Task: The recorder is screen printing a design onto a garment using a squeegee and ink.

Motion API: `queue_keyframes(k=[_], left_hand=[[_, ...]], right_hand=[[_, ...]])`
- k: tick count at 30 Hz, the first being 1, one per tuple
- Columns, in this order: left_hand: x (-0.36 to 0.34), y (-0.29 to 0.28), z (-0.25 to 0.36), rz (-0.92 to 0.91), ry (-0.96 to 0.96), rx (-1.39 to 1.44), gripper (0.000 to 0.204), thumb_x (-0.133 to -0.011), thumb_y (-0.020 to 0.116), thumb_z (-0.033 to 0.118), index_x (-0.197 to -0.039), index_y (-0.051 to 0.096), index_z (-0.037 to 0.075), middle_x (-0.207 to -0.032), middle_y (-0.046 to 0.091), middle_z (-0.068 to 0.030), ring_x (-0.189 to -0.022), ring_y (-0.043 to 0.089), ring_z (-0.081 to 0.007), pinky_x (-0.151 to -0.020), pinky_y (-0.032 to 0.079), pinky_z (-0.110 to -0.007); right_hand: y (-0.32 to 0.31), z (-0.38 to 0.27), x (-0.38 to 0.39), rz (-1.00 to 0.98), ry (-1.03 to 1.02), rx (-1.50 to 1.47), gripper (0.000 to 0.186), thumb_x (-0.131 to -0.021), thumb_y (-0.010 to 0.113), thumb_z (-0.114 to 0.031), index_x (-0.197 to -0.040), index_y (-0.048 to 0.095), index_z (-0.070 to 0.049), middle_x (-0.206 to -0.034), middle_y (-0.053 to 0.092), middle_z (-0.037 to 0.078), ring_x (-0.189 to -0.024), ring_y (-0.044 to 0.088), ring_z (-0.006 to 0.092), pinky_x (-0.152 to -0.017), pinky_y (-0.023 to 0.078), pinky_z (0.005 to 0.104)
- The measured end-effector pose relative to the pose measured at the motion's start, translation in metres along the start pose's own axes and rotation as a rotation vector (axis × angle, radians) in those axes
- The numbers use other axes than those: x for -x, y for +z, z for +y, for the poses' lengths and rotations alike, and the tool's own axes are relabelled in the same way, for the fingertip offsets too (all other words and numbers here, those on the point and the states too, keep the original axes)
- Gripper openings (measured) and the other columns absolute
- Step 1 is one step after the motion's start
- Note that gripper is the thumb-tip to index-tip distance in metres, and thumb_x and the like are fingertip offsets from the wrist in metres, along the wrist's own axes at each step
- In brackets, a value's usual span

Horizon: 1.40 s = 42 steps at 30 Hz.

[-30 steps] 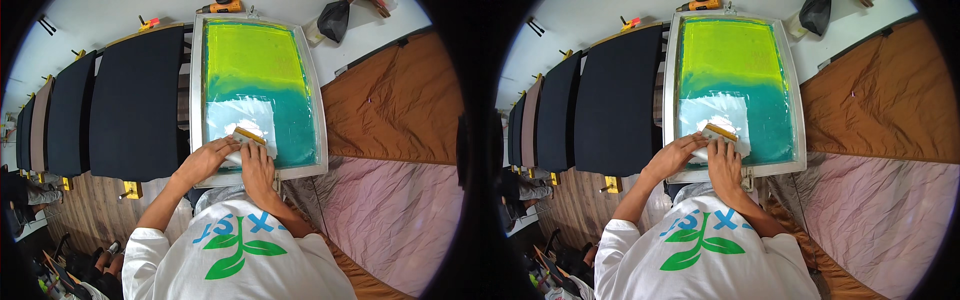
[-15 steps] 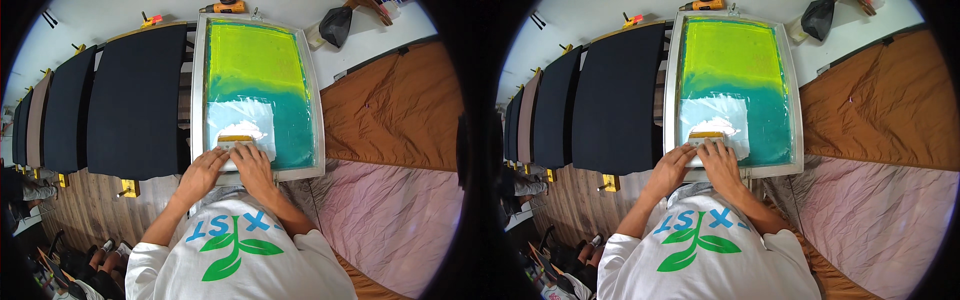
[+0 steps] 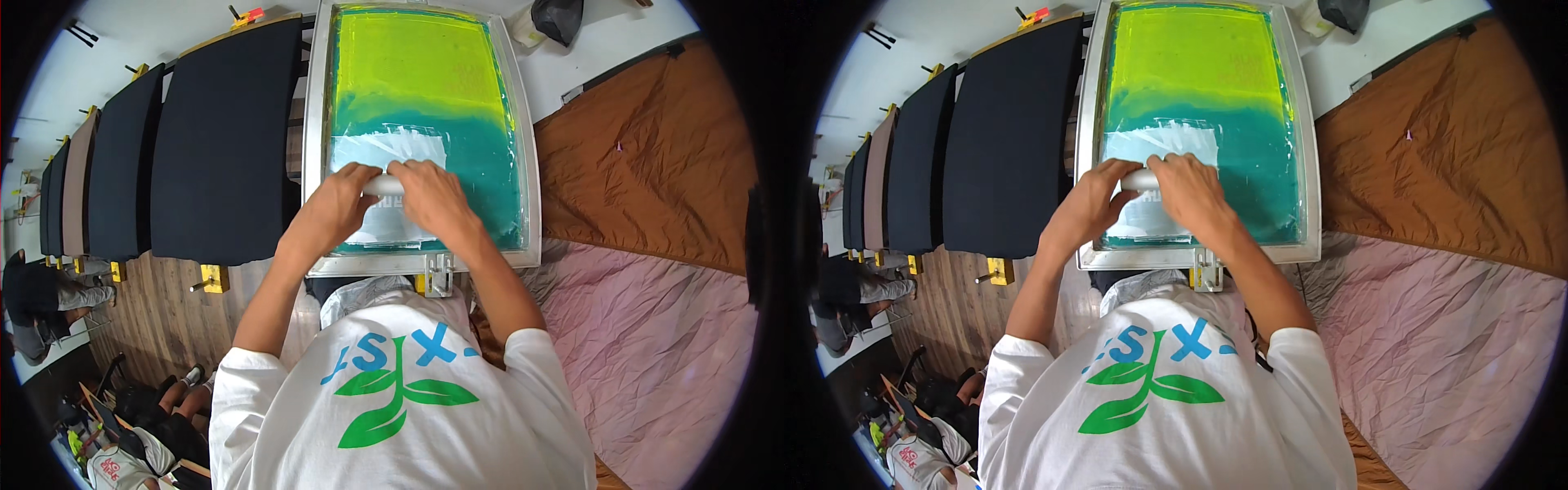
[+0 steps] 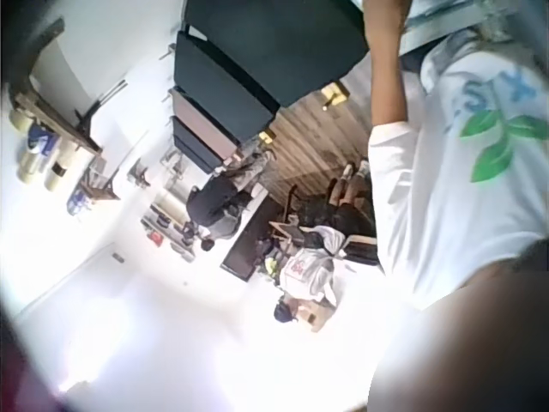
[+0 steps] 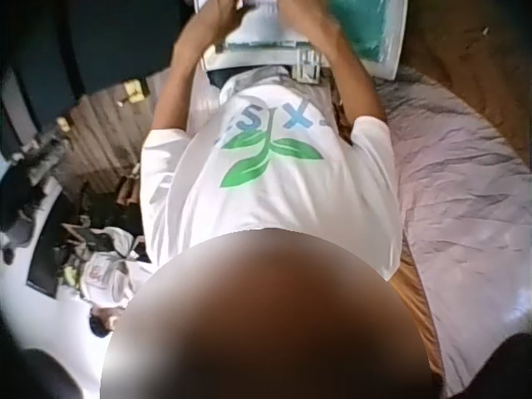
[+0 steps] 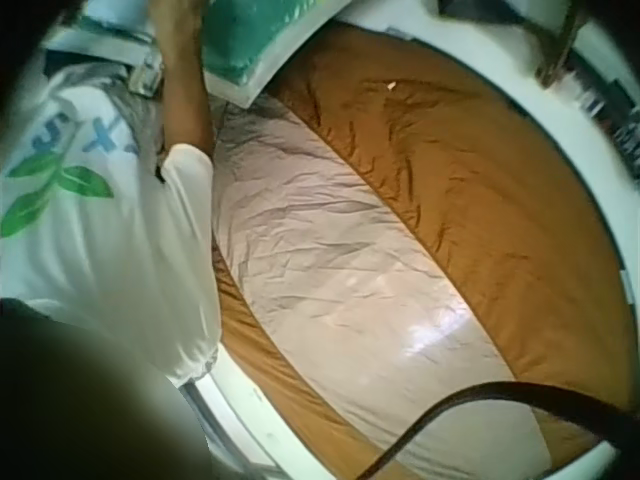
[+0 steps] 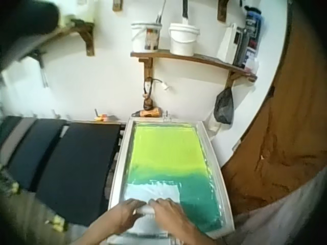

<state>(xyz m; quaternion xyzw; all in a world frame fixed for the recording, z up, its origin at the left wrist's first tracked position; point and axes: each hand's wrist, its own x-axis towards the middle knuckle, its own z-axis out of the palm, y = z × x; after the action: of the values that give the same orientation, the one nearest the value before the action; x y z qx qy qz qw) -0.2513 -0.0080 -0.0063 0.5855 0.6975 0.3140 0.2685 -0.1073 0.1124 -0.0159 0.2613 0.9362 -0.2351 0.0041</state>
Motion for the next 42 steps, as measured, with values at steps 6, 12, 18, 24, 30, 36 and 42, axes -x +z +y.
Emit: queue_keyframes(k=[6,12,18,24,30,36,42], left_hand=[[-0.009,-0.007,-0.007,-0.034,-0.003,-0.055,0.024,-0.085,0.068,0.002,-0.107,0.063,-0.006,-0.102,0.065,-0.0225,-0.090,0.065,-0.0415,-0.081,0.053,-0.044],[-0.014,0.008,-0.007,-0.089,0.005,-0.177,0.049,-0.077,0.064,-0.003,-0.125,0.055,-0.004,-0.114,0.063,-0.0262,-0.100,0.064,-0.0403,-0.087,0.053,-0.042],[-0.021,0.025,-0.025,-0.166,-0.065,-0.276,0.042,-0.076,0.060,-0.005,-0.117,0.066,0.002,-0.091,0.068,-0.0266,-0.085,0.068,-0.0417,-0.079,0.055,-0.045],[-0.009,0.035,-0.025,-0.021,0.052,-0.189,0.033,-0.075,0.058,-0.007,-0.106,0.068,-0.001,-0.091,0.068,-0.0258,-0.083,0.067,-0.0427,-0.077,0.054,-0.047],[-0.009,0.041,-0.034,0.012,0.064,-0.192,0.027,-0.075,0.059,-0.006,-0.100,0.068,-0.001,-0.090,0.068,-0.0250,-0.081,0.066,-0.0432,-0.075,0.055,-0.047],[-0.014,0.038,-0.029,0.004,0.023,-0.217,0.027,-0.075,0.059,-0.006,-0.101,0.068,-0.001,-0.090,0.068,-0.0248,-0.082,0.067,-0.0430,-0.075,0.055,-0.047],[-0.005,0.040,-0.018,-0.030,-0.113,-0.226,0.038,-0.074,0.057,-0.010,-0.109,0.067,-0.001,-0.097,0.068,-0.0259,-0.091,0.066,-0.0434,-0.082,0.053,-0.048]], right_hand=[[-0.005,0.006,-0.023,-0.127,-0.042,0.039,0.028,-0.073,0.063,0.005,-0.100,0.067,-0.003,-0.090,0.069,0.019,-0.089,0.066,0.0399,-0.075,0.053,0.0501],[-0.002,0.014,-0.016,-0.162,-0.010,-0.010,0.029,-0.070,0.066,0.003,-0.098,0.069,-0.001,-0.090,0.071,0.020,-0.090,0.069,0.0377,-0.077,0.055,0.0483],[0.007,0.011,-0.016,-0.180,0.075,0.004,0.027,-0.070,0.067,0.001,-0.097,0.069,-0.002,-0.097,0.070,0.021,-0.096,0.068,0.0380,-0.082,0.055,0.0482],[0.023,0.013,-0.003,-0.013,0.058,-0.006,0.025,-0.071,0.065,0.001,-0.095,0.070,-0.003,-0.097,0.069,0.020,-0.096,0.067,0.0387,-0.082,0.055,0.0475],[0.018,0.008,-0.002,-0.020,0.064,0.008,0.025,-0.071,0.064,-0.001,-0.096,0.070,-0.003,-0.097,0.069,0.019,-0.096,0.067,0.0382,-0.081,0.055,0.0477],[0.016,0.011,-0.010,-0.093,0.094,0.022,0.031,-0.071,0.065,-0.002,-0.101,0.070,-0.005,-0.100,0.069,0.017,-0.097,0.066,0.0370,-0.083,0.054,0.0472],[0.021,0.008,0.000,-0.043,0.077,0.019,0.027,-0.071,0.065,0.000,-0.098,0.069,-0.003,-0.098,0.068,0.018,-0.096,0.066,0.0381,-0.082,0.055,0.0469]])
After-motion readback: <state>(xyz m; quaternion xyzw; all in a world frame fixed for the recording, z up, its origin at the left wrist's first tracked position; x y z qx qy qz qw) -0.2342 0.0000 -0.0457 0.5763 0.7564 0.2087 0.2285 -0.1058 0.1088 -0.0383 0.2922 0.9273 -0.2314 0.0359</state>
